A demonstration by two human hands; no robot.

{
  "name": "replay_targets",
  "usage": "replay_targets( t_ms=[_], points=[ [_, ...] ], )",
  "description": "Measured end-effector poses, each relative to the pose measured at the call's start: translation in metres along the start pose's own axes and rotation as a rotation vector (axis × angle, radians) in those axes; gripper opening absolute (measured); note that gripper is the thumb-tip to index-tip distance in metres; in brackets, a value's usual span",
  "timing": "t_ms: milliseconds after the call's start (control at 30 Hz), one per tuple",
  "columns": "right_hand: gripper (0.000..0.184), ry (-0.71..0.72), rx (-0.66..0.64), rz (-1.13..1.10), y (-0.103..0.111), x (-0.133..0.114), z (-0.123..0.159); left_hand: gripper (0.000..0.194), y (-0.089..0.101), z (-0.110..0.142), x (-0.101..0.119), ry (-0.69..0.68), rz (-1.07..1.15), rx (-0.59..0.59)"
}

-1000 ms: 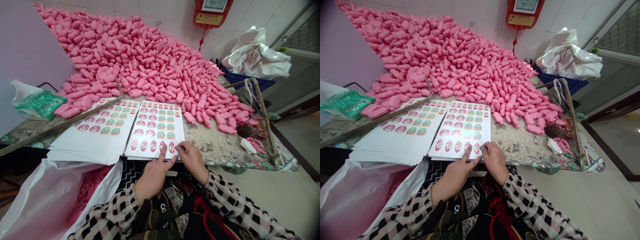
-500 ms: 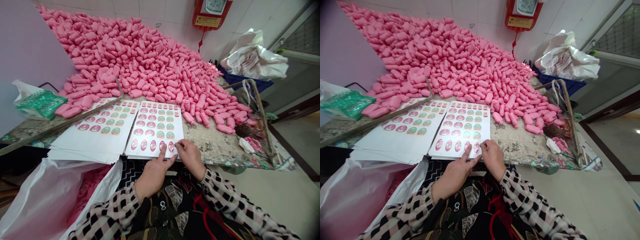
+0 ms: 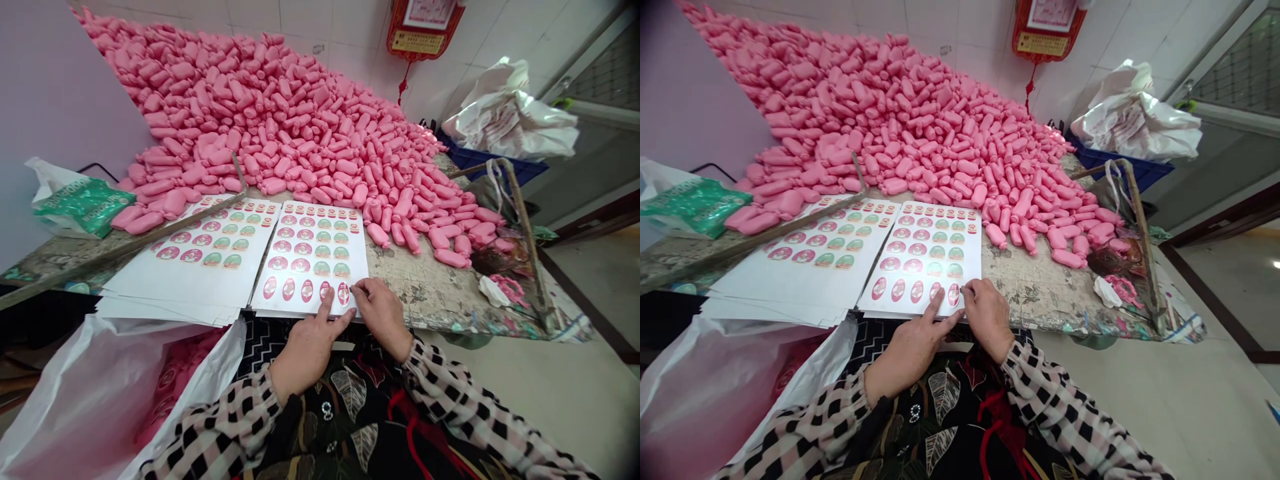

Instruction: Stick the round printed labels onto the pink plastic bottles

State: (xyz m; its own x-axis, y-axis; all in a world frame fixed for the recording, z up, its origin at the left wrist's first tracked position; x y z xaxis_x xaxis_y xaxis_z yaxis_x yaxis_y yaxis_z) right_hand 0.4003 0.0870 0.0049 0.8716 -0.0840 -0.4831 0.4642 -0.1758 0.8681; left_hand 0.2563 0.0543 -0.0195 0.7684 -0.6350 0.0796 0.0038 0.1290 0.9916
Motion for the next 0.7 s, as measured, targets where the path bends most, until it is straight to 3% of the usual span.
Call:
replay_targets(
  t_ms=[267, 500, 700],
  points=[
    [0.04, -0.008, -0.032, -0.026, 0.004, -0.008, -0.001, 0.078, 0.0, 0.001, 0.0, -0.004, 0.016, 0.02],
    [0.027, -0.069, -0.043, -0.074, 0.002, -0.003, -0.005, 0.084, 0.003, 0.001, 0.0, -0.003, -0.005, 0.027],
    [0.022, -0.038, 0.039, -0.16, 0.013, -0.007, -0.005, 0.08, 0.003, 0.003, 0.0, -0.004, -0.001, -0.001]
  ],
)
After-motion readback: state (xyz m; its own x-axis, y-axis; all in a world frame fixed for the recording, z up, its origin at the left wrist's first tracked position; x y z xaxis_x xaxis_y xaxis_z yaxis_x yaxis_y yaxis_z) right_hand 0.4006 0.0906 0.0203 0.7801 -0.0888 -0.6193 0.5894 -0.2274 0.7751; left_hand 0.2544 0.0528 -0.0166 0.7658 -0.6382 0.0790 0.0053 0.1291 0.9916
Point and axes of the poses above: each hand's wrist, its own z-axis away from the middle knuckle, its own y-axis out of the back of the hand, x = y × z, the point moved 6 cm from there along -z, towards the middle knuckle, and after that the axes turned 3 degrees about -z, right-handed, at the moved point
